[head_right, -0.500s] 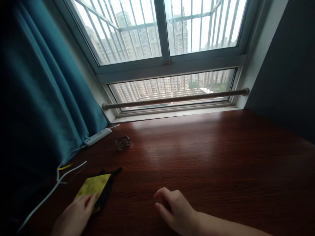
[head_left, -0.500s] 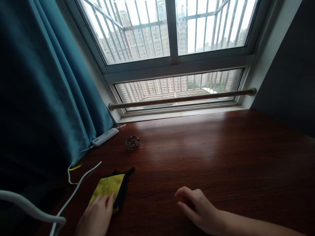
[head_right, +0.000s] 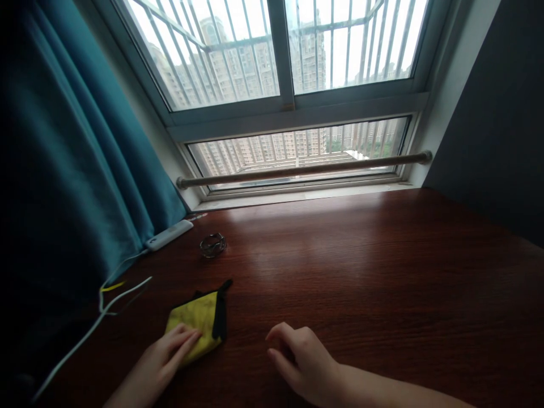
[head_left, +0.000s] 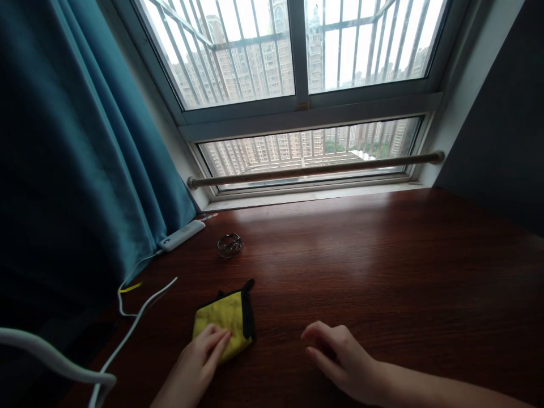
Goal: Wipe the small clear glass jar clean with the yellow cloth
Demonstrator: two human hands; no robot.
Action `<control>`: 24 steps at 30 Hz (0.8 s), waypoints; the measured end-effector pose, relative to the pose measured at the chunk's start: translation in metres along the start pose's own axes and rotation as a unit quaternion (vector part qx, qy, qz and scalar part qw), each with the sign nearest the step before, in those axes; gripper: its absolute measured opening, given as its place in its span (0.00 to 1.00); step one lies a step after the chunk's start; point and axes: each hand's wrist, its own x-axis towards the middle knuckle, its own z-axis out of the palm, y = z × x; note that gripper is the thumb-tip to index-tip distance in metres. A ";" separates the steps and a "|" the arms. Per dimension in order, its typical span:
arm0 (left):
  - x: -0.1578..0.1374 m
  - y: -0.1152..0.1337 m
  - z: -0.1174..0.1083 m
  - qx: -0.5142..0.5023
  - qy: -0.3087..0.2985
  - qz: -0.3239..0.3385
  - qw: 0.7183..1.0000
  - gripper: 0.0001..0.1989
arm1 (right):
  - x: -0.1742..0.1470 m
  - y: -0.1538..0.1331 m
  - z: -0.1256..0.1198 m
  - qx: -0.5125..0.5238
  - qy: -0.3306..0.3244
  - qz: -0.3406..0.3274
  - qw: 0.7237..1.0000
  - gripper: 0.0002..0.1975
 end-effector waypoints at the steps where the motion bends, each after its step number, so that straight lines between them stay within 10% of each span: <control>1: 0.001 0.011 0.003 -0.006 -0.023 0.026 0.999 0.19 | 0.000 0.000 0.000 0.000 0.001 -0.001 1.000 0.11; 14: 0.029 0.100 0.022 0.035 -0.145 0.236 0.960 0.11 | 0.003 0.001 0.001 -0.040 0.105 -0.144 0.983 0.08; 24: 0.062 0.118 0.075 0.029 -0.095 0.362 0.927 0.07 | 0.007 -0.002 0.000 -0.016 0.137 -0.171 0.976 0.19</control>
